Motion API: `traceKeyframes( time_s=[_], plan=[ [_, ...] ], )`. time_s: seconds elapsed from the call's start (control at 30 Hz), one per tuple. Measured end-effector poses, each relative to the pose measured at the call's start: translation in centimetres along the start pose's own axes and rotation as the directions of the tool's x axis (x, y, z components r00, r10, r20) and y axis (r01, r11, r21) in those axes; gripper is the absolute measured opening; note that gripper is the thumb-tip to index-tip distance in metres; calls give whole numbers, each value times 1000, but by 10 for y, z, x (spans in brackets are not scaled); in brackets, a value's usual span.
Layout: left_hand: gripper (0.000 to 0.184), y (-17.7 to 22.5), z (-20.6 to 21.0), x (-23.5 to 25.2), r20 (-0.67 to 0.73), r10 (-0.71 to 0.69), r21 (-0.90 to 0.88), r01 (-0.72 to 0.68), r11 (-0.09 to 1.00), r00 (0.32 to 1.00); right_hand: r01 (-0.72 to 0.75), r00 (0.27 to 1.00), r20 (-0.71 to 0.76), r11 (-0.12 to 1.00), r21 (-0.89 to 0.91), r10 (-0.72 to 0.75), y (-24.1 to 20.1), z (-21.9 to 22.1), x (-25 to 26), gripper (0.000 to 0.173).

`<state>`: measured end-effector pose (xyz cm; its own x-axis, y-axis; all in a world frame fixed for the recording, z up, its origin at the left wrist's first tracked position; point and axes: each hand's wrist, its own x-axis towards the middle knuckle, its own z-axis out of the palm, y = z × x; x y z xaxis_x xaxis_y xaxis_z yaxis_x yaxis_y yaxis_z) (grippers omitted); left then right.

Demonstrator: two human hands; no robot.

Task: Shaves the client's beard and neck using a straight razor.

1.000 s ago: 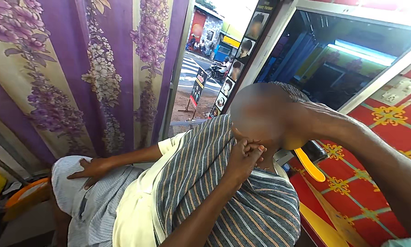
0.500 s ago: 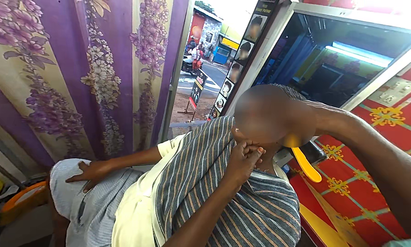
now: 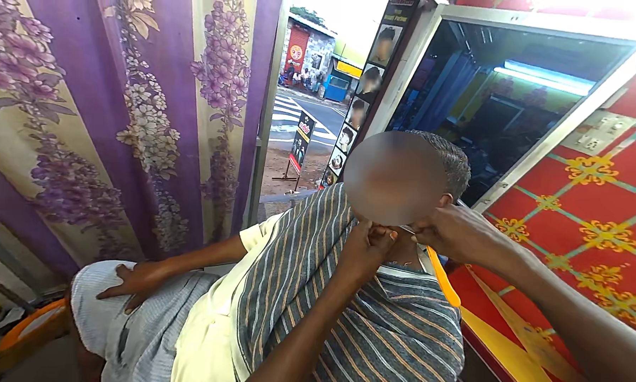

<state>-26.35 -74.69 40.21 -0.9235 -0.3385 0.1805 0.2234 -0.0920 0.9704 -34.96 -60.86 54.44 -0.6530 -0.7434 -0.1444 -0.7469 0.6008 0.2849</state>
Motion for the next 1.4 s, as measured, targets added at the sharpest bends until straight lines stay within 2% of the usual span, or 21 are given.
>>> traceKeyframes(
  time_s=[0.23,0.3,0.4,0.47,0.57,0.63,0.77,0.83,0.93,1.07,1.2,1.4],
  plan=[
    [27,-1,0,0,-13,-1,-36,0,999,1000,-14,979,-203,998,64,27,13,-9,0,15],
    [25,-2,0,1,-17,-8,-43,7,999,1000,12,985,-174,997,70,1,11,-5,1,15],
    [22,-2,0,1,-25,-13,-25,13,1000,1000,29,999,-41,999,34,-28,5,2,3,18],
    [24,-2,0,1,-23,-18,-30,17,999,1000,2,998,-58,999,37,0,6,0,3,18],
    [25,-2,0,1,-19,-18,-40,17,999,1000,-3,981,-193,995,99,22,15,-9,2,17],
    [25,-2,0,0,-21,-14,-42,13,999,1000,8,975,-223,992,128,21,18,-9,2,17],
    [21,-2,1,1,-21,-19,-47,18,999,1000,28,998,-58,993,112,-22,9,0,3,17],
    [22,-2,1,1,-26,-24,-45,23,999,999,18,997,-71,994,111,-10,10,-2,3,18],
    [24,-2,1,1,-23,-32,-45,31,998,999,7,985,-169,987,160,21,20,-9,1,18],
    [20,7,0,-1,-47,-6,-27,5,1000,999,23,975,-217,954,298,45,18,-9,-4,19],
    [21,23,0,8,-43,84,44,-82,996,996,28,992,-124,942,335,14,-1,-3,-4,20],
    [24,31,-4,14,-4,-6,114,6,993,1000,-40,993,-86,934,356,75,-9,-3,-1,27]
  ],
)
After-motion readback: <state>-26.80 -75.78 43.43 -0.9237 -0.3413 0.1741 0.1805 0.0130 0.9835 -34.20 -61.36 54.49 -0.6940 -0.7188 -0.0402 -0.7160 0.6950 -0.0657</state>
